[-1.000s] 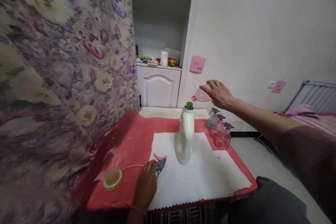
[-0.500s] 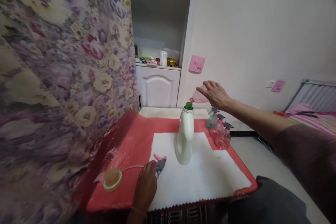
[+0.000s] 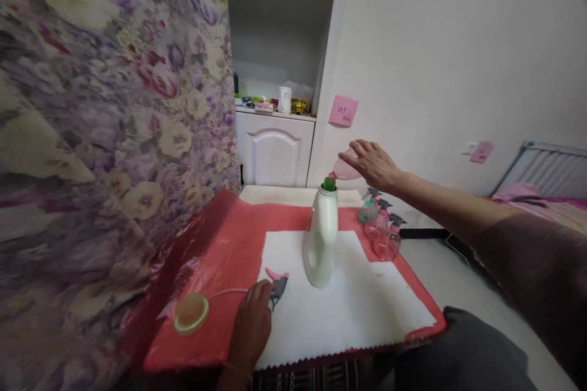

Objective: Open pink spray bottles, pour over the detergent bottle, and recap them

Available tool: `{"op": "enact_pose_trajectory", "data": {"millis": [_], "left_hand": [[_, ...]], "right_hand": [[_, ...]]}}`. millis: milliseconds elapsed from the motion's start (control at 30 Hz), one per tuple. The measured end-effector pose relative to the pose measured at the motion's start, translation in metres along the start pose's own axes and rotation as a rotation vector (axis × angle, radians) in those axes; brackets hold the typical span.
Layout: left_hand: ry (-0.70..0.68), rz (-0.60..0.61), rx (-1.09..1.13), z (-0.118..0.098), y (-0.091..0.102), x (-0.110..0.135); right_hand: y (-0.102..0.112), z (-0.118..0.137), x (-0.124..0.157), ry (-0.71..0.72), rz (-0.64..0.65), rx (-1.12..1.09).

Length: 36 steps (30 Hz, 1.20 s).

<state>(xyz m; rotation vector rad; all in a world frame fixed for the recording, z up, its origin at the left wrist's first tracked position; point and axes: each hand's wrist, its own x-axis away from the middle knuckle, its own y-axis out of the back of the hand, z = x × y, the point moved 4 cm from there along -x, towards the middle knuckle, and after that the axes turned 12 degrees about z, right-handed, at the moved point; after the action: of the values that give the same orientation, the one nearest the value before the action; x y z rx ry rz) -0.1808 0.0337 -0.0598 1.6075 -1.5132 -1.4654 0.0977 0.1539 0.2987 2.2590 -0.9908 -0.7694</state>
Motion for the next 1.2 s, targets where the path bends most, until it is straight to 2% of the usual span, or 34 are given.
{"op": "enact_pose_trajectory", "data": {"millis": [333, 600, 733, 900, 1200], "left_hand": [[-0.010, 0.008, -0.011, 0.000, -0.003, 0.000], [-0.014, -0.010, -0.020, 0.005, -0.007, 0.001], [-0.019, -0.028, -0.019, 0.005, -0.008, 0.001], [-0.005, -0.022, 0.009, 0.003, -0.003, 0.001], [-0.022, -0.057, 0.020, 0.000, 0.002, 0.000]], "right_hand": [[0.010, 0.013, -0.007, 0.083, -0.016, 0.144], [0.024, 0.032, -0.004, 0.120, 0.055, 0.173], [0.025, 0.041, -0.002, 0.130, 0.045, 0.190], [0.026, 0.041, 0.002, 0.102, 0.033, 0.249], [0.015, 0.035, 0.010, 0.051, -0.004, 0.121]]}}
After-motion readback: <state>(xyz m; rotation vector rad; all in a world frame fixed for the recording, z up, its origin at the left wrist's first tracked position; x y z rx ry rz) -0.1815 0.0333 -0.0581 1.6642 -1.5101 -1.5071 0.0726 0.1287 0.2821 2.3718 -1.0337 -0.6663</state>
